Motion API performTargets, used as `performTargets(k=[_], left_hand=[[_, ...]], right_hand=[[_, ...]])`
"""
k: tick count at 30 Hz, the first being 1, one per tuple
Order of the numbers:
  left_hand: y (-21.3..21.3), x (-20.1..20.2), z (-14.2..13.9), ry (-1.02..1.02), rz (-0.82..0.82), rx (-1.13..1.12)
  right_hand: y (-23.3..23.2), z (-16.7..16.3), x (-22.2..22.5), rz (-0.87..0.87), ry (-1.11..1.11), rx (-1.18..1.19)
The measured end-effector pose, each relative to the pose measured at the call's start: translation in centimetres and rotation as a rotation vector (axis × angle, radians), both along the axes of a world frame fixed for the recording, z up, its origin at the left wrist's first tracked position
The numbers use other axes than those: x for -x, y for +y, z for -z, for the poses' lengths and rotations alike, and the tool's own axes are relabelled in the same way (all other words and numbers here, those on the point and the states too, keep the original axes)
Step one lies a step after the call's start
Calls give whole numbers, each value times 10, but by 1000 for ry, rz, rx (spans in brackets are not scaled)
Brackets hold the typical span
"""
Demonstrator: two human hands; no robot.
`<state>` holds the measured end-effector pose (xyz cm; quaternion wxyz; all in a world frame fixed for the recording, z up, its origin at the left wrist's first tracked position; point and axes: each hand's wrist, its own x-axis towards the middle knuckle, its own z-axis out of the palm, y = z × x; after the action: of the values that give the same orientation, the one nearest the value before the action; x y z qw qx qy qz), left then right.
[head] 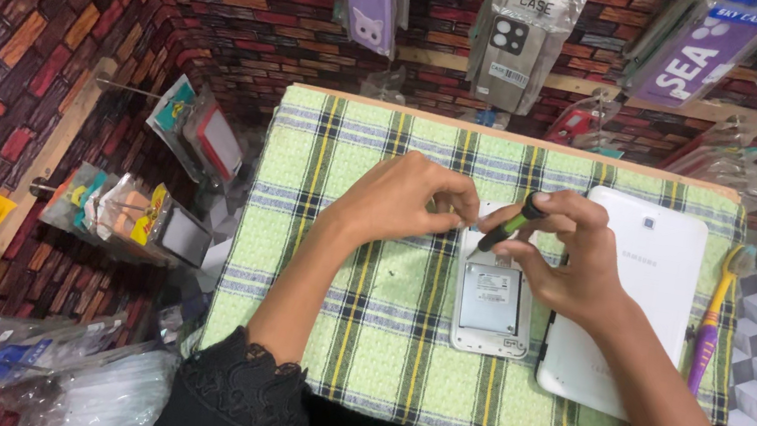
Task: The person uses a screwdriver to remove screws from the back of a white smartphone. The person then places the screws on the table and continues to remove additional screws from the device.
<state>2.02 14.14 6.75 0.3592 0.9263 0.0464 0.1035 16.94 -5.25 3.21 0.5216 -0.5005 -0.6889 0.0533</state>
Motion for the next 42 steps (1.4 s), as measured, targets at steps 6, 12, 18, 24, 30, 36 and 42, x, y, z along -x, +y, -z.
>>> performTargets(k=[6, 12, 18, 24, 30, 36, 42], left_hand=[[-1, -1, -5, 133, -11, 31], [1, 1, -5, 101, 59, 16], [3, -1, 1, 121, 67, -5], [4, -4, 3, 130, 43, 53], [1, -1, -2, 171, 31, 9], [7, 0, 0, 52, 141, 23], [11, 0, 8, -82, 166, -3]], right_hand=[[0, 4, -3, -58, -62, -9], [4, 7, -1, 113, -148, -98], [0, -1, -3, -89, -60, -21], [4, 5, -8, 17, -93, -20], [6, 8, -4, 39, -237, -72], [1, -2, -1, -3, -162, -18], [4, -3, -5, 20, -174, -30]])
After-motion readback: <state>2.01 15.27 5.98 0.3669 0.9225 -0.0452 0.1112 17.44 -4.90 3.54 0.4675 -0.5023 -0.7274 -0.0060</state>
